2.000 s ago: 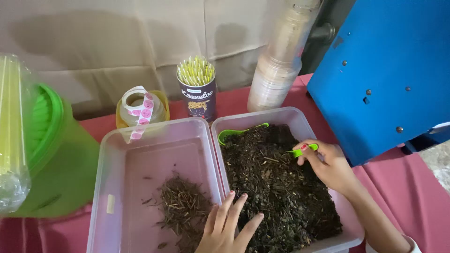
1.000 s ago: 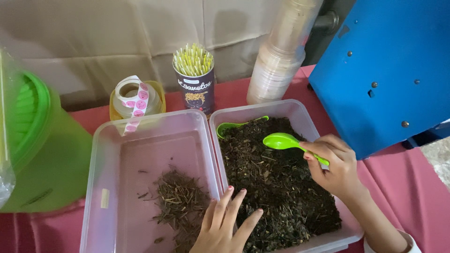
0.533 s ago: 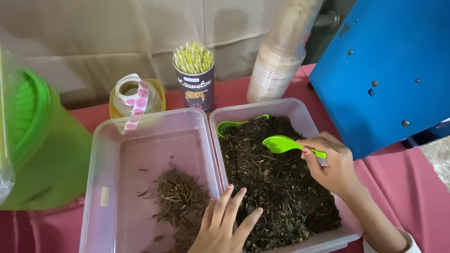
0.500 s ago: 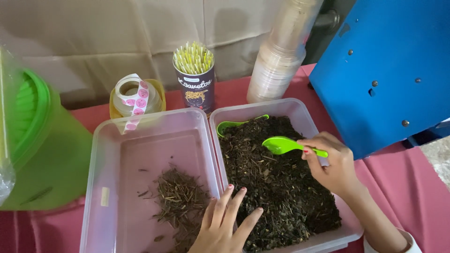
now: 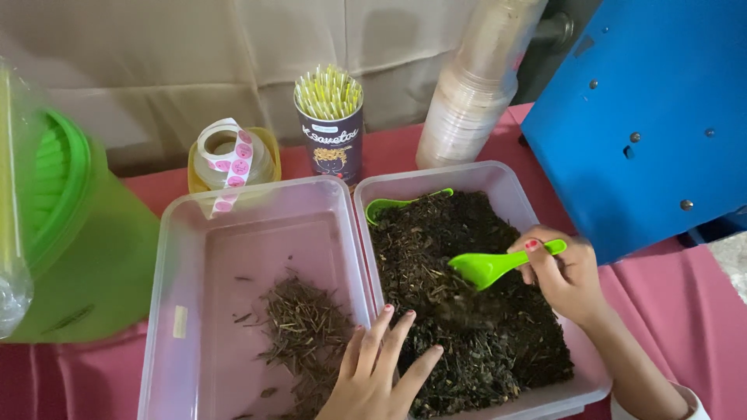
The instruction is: Sorting tea leaves by removing stems and transferring leaves with a spoon
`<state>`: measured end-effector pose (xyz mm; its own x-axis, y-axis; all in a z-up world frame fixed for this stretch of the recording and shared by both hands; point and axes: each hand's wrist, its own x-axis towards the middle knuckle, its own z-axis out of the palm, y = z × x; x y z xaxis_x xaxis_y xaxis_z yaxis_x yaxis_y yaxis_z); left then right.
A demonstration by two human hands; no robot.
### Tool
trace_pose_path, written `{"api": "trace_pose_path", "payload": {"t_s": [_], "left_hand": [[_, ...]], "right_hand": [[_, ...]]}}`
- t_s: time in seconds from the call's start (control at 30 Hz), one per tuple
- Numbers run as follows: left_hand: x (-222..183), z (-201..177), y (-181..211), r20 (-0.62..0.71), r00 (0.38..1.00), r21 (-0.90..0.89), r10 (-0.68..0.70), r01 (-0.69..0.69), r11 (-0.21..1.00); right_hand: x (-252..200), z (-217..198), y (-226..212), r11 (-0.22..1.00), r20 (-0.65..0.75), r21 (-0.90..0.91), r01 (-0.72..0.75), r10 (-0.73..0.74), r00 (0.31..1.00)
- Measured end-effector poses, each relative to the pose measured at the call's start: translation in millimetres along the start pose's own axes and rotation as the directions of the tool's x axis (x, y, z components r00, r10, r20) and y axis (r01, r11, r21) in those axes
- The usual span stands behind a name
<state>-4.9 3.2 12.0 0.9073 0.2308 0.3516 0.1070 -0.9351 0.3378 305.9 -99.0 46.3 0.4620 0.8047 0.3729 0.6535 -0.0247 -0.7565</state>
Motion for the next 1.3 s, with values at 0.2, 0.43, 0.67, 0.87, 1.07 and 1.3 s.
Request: {"api": "trace_pose_path", "payload": {"t_s": [0.2, 0.43, 0.67, 0.87, 1.07, 1.3], "left_hand": [[0, 7, 0, -0.170, 0.985, 0.153, 0.040, -0.014, 0.988], [0, -5, 0, 0.022, 1.000, 0.000, 0.012, -0.012, 1.000], [8, -29, 2, -0.034, 0.981, -0.321, -0.193, 0.172, 0.931], [11, -45, 5, -0.195, 0.911, -0.533, -0.363, 0.212, 0.819], [10, -43, 2, -0.337, 0.906, -0.485, -0.258, 0.068, 0.872], [5, -40, 0, -0.409, 0.894, -0.381, -0.184, 0.016, 0.924]], "right_hand": [[5, 3, 17, 0.963, 0.033, 0.186, -0.193, 0.191, 0.981], [9, -9, -16, 0.961, -0.192, 0.218, -0.172, 0.215, 0.957], [-12, 0, -50, 0.957, -0.243, 0.211, -0.198, 0.248, 0.938], [-30, 8, -66, 0.981, -0.295, 0.100, -0.167, 0.190, 0.937], [-51, 32, -82, 0.967, -0.292, 0.157, -0.200, 0.239, 0.926], [-57, 40, -83, 0.968, -0.239, 0.132, -0.214, 0.241, 0.941]]}}
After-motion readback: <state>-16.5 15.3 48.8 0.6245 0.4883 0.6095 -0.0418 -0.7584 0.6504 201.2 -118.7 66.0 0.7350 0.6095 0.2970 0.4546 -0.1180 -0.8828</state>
